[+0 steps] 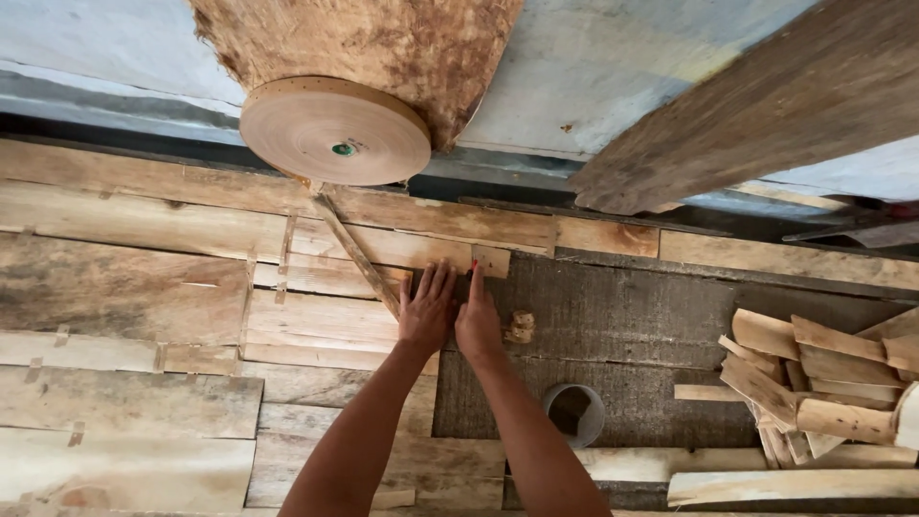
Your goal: The recorder is using a utility knife to trim and shave thin strips of wood or bamboo on a low wooden surface.
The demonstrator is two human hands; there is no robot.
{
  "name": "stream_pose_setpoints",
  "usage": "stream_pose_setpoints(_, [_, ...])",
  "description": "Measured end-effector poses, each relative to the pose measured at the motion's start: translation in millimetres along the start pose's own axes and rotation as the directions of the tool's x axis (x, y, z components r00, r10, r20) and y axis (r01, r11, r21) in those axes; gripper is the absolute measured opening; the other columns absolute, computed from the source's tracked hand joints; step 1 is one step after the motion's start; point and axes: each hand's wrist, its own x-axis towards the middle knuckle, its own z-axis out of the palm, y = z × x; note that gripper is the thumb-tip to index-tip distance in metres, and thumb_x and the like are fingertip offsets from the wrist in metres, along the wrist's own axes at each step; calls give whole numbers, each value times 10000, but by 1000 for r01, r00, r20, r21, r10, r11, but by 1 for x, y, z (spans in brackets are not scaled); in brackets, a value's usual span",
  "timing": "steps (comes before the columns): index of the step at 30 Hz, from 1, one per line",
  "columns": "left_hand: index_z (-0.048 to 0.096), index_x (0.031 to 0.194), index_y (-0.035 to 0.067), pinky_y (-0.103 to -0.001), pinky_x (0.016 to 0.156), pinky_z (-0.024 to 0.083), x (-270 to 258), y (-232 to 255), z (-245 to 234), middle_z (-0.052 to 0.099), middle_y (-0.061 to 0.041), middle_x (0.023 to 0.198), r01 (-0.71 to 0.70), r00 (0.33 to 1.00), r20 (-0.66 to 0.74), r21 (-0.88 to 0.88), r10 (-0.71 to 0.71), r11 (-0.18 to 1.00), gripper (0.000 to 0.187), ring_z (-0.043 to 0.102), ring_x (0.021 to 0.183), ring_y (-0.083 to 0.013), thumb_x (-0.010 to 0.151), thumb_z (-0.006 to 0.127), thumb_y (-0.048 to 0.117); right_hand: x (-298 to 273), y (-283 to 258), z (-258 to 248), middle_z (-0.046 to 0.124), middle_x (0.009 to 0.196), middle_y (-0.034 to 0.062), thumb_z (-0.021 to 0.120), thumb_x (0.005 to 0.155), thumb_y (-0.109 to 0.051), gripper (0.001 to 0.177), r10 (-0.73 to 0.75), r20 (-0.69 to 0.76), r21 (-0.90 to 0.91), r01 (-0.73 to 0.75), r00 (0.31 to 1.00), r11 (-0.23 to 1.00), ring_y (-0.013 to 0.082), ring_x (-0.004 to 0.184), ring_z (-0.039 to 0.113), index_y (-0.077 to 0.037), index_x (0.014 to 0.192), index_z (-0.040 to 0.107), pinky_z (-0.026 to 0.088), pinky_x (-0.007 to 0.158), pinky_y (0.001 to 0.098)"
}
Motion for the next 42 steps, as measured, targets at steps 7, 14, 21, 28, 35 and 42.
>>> stream_pose_setpoints(7, [53, 1674, 171, -614, 1249, 61, -2, 4, -13, -14, -44, 1752, 15, 995, 100, 10, -16, 1000, 826, 24, 1604, -223, 1024, 435, 509, 2, -22, -13, 685, 783, 151, 481, 1065, -128, 816, 105, 87, -79, -99, 991, 992, 280, 557, 618, -169, 1678, -56, 517, 503, 412])
stream_pose_setpoints(14, [58, 1666, 189, -626, 1254, 40, -2, 6, -13, -29, -39, 1746, 21, 998, 65, -6, -20, 1000, 809, 4, 1600, -213, 1031, 429, 526, 9, -16, -10, 676, 753, 166, 524, 1048, -139, 827, 120, 63, -122, -112, 991, 986, 279, 538, 603, -189, 1683, -2, 516, 501, 427])
stream_pose_setpoints(21, [119, 1659, 184, -609, 1246, 56, 6, 1, 30, 38, -53, 1744, 2, 986, -164, 33, 4, 999, 795, 65, 1594, -243, 1019, 481, 486, 15, -2, 0, 702, 802, 185, 541, 1035, -134, 829, 59, 14, -130, -57, 998, 990, 292, 570, 637, -167, 1677, 18, 561, 520, 430])
stream_pose_setpoints(28, [88, 1661, 181, -613, 1251, 57, -2, 5, -7, -5, -54, 1742, 17, 999, 44, -5, -17, 1000, 808, 29, 1598, -243, 1018, 469, 487, 0, -25, -19, 696, 798, 184, 519, 1054, -160, 806, 151, 91, -113, -141, 984, 984, 305, 556, 639, -183, 1679, 11, 557, 506, 441])
stream_pose_setpoints(35, [95, 1668, 180, -621, 1238, 91, -1, 5, -2, 12, -45, 1747, 15, 1000, 6, 14, -15, 1000, 774, 48, 1600, -241, 1040, 460, 446, -6, -11, -8, 688, 730, 180, 524, 1042, -134, 817, 120, 87, -104, -111, 989, 988, 299, 520, 610, -164, 1679, 14, 524, 498, 446])
stream_pose_setpoints(42, [132, 1657, 178, -623, 1247, 98, 2, 3, 13, 41, -47, 1739, 4, 998, -58, -11, -5, 1000, 778, 79, 1594, -236, 1024, 502, 436, -21, -17, -10, 686, 710, 181, 534, 1013, -100, 853, 148, 106, -111, -137, 983, 984, 297, 500, 589, -161, 1683, 10, 519, 500, 432])
